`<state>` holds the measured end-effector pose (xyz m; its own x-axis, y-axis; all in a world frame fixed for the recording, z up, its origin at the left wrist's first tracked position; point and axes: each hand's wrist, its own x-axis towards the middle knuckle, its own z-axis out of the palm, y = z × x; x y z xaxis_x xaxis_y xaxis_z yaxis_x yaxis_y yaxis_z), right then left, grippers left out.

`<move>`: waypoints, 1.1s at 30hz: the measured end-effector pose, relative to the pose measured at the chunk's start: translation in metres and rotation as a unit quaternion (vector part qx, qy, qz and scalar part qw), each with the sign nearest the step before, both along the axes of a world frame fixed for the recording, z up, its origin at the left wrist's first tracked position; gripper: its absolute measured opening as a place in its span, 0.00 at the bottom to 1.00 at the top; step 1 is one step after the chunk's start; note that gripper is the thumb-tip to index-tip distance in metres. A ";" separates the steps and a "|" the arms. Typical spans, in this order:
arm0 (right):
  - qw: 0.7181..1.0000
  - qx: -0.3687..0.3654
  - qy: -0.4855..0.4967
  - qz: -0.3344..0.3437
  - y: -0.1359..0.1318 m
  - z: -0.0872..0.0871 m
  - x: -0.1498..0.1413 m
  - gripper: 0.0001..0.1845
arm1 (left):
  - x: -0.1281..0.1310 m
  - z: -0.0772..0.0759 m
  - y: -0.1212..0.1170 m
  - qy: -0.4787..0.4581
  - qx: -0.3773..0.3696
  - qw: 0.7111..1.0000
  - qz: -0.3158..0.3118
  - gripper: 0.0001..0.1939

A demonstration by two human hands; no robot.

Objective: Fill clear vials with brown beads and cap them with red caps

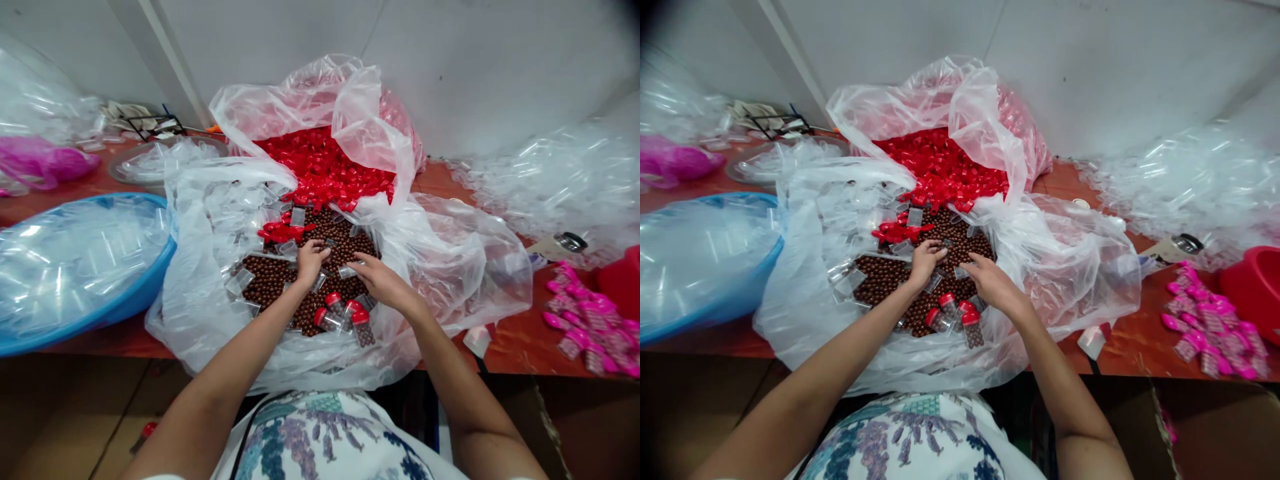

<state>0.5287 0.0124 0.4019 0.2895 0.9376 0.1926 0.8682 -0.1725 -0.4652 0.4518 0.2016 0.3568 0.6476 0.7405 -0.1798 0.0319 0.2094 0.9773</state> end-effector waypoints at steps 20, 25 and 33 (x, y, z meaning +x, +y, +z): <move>0.993 0.073 0.025 -0.090 0.087 0.014 0.017 0.17 | -0.079 0.054 -0.011 -0.149 -0.207 0.967 -0.024 0.18; 0.997 0.068 0.034 -0.026 0.133 0.011 0.004 0.18 | -0.108 0.059 -0.006 -0.142 -0.232 0.962 0.002 0.19; 0.998 0.013 -0.061 -0.009 0.167 0.001 -0.011 0.19 | -0.123 0.064 0.000 -0.146 -0.210 0.966 0.017 0.26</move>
